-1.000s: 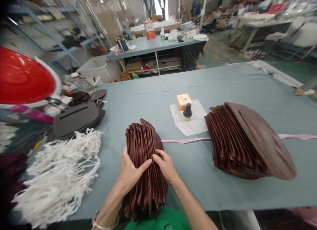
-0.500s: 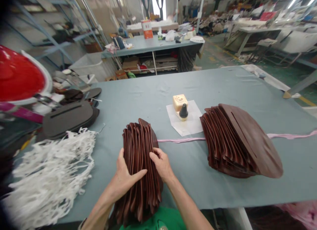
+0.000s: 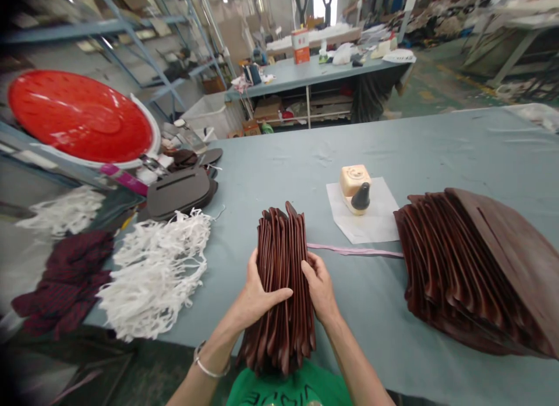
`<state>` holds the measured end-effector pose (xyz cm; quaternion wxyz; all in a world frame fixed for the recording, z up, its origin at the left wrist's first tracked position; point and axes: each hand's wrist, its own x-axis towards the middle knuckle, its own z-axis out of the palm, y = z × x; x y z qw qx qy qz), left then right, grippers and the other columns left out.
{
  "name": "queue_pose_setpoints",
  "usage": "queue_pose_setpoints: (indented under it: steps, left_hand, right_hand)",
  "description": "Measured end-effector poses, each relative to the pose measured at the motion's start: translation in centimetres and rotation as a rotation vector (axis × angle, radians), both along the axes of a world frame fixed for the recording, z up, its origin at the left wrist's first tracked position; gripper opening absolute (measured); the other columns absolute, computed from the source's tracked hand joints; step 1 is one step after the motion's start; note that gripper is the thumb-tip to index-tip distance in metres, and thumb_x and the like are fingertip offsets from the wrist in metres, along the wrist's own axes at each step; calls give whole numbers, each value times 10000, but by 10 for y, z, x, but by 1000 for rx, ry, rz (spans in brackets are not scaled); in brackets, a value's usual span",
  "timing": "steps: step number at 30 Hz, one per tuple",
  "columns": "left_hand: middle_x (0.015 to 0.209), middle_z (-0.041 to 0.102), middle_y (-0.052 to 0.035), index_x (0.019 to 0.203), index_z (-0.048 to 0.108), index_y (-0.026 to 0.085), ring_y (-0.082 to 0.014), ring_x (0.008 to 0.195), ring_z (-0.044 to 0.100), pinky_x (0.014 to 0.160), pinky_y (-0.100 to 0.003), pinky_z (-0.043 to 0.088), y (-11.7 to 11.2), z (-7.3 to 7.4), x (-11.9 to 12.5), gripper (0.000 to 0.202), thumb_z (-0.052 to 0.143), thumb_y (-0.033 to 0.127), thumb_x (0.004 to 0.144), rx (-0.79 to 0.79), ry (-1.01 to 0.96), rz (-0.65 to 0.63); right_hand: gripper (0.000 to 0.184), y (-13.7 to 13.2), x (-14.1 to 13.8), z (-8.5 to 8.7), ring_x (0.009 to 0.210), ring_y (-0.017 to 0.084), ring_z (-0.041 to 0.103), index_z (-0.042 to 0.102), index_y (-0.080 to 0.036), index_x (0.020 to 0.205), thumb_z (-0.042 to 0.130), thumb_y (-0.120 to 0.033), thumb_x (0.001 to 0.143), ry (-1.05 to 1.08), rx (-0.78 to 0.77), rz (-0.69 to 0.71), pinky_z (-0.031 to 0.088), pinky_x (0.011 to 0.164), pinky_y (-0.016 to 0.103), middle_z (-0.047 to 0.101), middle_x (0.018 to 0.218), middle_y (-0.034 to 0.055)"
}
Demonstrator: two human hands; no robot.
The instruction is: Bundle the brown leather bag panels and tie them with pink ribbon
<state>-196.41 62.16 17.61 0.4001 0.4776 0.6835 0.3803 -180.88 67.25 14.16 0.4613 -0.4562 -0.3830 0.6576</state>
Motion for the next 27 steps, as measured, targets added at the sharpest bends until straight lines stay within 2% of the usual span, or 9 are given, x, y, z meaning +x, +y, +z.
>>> queue_pose_setpoints:
  steps: [12,14,16,20,27]
  left_hand:
    - [1491,192,-190,1459,24,169,-298,1391,240,1149,-477,201,-1,-1,-4,1152,784,390,622,29,22,-8]
    - [1493,188,-187,1459,29,171,-300,1394,232,1151,-484,189,-1,-1,-4,1148,785,369,619,33,13,-3]
    - [1498,178,-186,1458,33,169,-302,1400,216,1153,-487,176,-1,0,-4,1145,786,366,617,32,7,-4]
    - [1507,161,-190,1457,19,163,-297,1407,200,1158,-476,166,0,2,-5,1143,776,397,633,22,21,-17]
    - [1518,140,-197,1462,-27,163,-294,1411,195,1158,-469,174,-1,1,-6,1167,773,403,646,-2,35,-21]
  right_hand:
    - [395,-3,-5,-4,1031,228,562,551,-208,1101,594,-474,812,23,-1,-39,436,924,374,626,1114,60]
    - [408,-3,-4,-7,979,218,573,530,-215,1135,581,-469,820,21,15,-60,451,881,363,626,1077,54]
    - [476,-4,-2,-10,844,196,580,457,-239,1242,561,-456,832,-8,31,-81,466,779,340,624,976,29]
    - [613,-5,2,-13,618,166,494,291,-287,1386,527,-422,836,-87,59,-99,421,608,302,564,793,-24]
    - [497,-6,2,-14,673,154,515,346,-296,1314,507,-426,863,-89,87,-78,433,640,287,546,823,-19]
